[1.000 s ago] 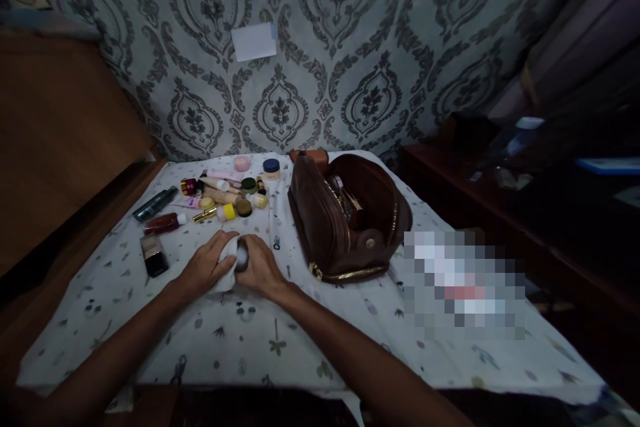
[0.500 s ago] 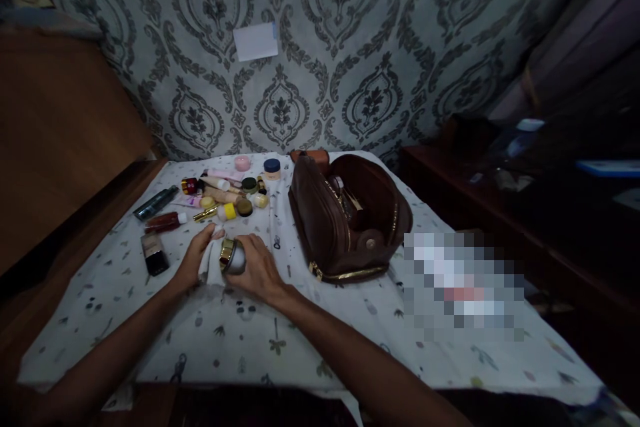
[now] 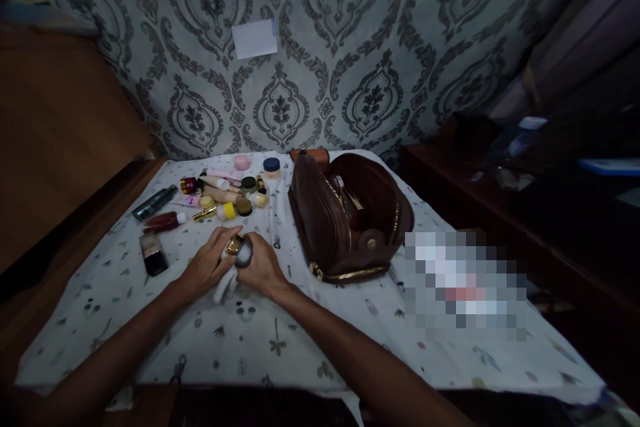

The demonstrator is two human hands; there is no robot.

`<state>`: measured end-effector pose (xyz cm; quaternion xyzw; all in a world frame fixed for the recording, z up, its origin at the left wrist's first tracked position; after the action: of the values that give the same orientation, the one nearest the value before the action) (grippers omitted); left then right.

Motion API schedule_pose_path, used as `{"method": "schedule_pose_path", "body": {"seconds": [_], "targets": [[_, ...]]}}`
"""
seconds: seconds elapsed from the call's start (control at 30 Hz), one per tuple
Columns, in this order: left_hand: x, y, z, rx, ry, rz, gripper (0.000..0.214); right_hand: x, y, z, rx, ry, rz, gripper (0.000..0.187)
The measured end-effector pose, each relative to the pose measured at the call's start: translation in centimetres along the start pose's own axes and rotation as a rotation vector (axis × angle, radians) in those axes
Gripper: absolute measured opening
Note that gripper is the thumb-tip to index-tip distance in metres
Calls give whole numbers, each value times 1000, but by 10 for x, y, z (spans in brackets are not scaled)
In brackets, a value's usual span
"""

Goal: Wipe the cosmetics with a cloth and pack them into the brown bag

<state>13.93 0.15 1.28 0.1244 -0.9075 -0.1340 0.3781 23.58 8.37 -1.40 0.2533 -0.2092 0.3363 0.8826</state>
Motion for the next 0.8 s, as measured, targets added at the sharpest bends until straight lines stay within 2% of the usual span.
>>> {"method": "schedule_pose_path", "body": {"seconds": [0.07, 0.17, 0.27, 0.37, 0.47, 0.63, 0.7, 0.8], "targets": [[0, -2, 0, 17, 77, 30, 44, -1, -4, 5, 98, -72, -2, 41], [5, -1, -3, 63, 82, -6, 33, 0, -9, 13, 200, -275, -8, 40], [9, 2, 0, 166, -57, -76, 30, 0, -13, 20, 260, -467, 25, 41], [11, 4, 16, 306, -311, -173, 36, -1, -15, 24, 287, -470, 54, 49], [10, 4, 28, 341, -527, -207, 36, -1, -12, 20, 223, -317, 38, 54], [10, 5, 30, 338, -695, -192, 32, 2, -3, 6, 2, -29, 1, 50], [11, 5, 33, 361, -757, -204, 34, 4, 0, 3, -82, 20, -14, 47], [10, 7, 39, 406, -804, -185, 41, 8, 1, 4, -126, 36, -45, 42]]}}
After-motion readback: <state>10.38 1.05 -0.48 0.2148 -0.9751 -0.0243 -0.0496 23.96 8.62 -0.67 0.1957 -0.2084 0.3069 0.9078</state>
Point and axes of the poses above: each hand's wrist, its own y-axis towards the middle knuckle, its own x-axis out of the back of the hand, z = x × y, the point moved 6 cm from there along y, towards the middle knuckle, and after that the axes turned 10 degrees about -y, right-handed, at the moved point
